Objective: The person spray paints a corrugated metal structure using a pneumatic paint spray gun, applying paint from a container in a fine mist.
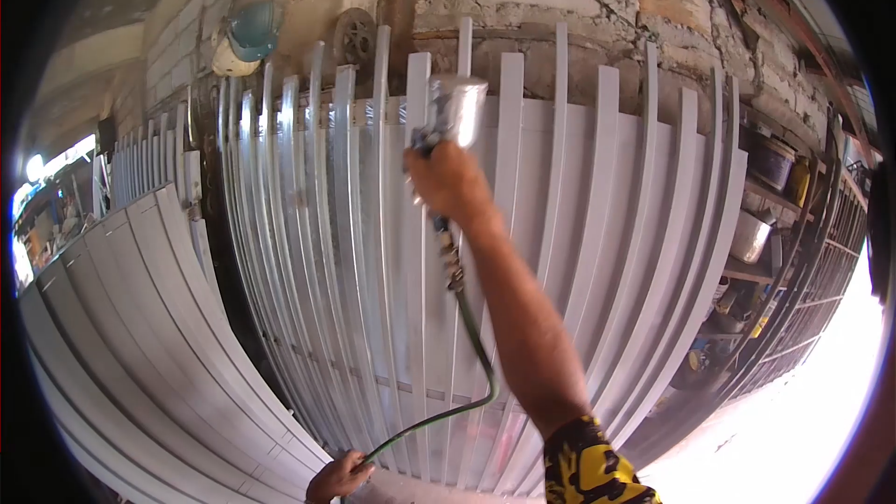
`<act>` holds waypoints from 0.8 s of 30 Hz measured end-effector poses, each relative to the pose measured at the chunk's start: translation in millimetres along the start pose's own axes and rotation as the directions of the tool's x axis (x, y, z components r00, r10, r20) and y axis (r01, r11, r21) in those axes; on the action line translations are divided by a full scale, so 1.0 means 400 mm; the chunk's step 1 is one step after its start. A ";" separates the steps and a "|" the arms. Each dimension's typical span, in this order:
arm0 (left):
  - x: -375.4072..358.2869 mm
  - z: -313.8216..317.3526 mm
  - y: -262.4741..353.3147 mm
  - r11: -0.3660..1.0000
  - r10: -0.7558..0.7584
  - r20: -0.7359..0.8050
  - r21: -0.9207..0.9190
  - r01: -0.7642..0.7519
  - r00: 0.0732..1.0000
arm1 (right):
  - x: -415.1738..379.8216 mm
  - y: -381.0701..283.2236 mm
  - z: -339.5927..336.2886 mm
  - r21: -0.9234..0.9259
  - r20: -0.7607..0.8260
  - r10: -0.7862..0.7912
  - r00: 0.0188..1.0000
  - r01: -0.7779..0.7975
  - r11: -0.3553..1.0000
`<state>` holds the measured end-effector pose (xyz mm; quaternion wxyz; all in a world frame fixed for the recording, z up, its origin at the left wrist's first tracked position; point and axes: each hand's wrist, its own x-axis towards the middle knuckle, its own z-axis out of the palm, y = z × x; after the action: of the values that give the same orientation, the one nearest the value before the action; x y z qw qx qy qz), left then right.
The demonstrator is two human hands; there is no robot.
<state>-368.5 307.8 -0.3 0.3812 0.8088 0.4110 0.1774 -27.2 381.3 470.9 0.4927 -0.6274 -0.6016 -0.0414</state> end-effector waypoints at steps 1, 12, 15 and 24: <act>0.029 0.022 0.006 0.997 0.076 0.002 -0.033 -0.076 0.997 | -0.029 0.022 0.045 0.034 -0.015 -0.021 1.000 0.022 0.999; 0.143 -0.167 0.544 0.615 0.016 -0.376 -0.727 -0.305 0.927 | -0.491 0.088 0.442 0.080 0.350 0.229 0.909 -0.272 0.959; 0.125 -0.119 0.502 0.539 -0.080 -0.334 -0.807 -0.241 0.939 | -0.568 0.110 0.471 0.110 0.464 0.195 0.864 -0.274 0.955; 0.033 -0.014 0.237 0.642 -0.068 -0.213 -0.757 -0.121 0.975 | -0.731 0.139 0.564 0.084 0.649 0.151 0.746 -0.267 0.960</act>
<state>-313.6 285.8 75.3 0.6366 0.5522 0.3251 0.4291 -184.7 334.9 135.3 0.3137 -0.6229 -0.6594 0.2808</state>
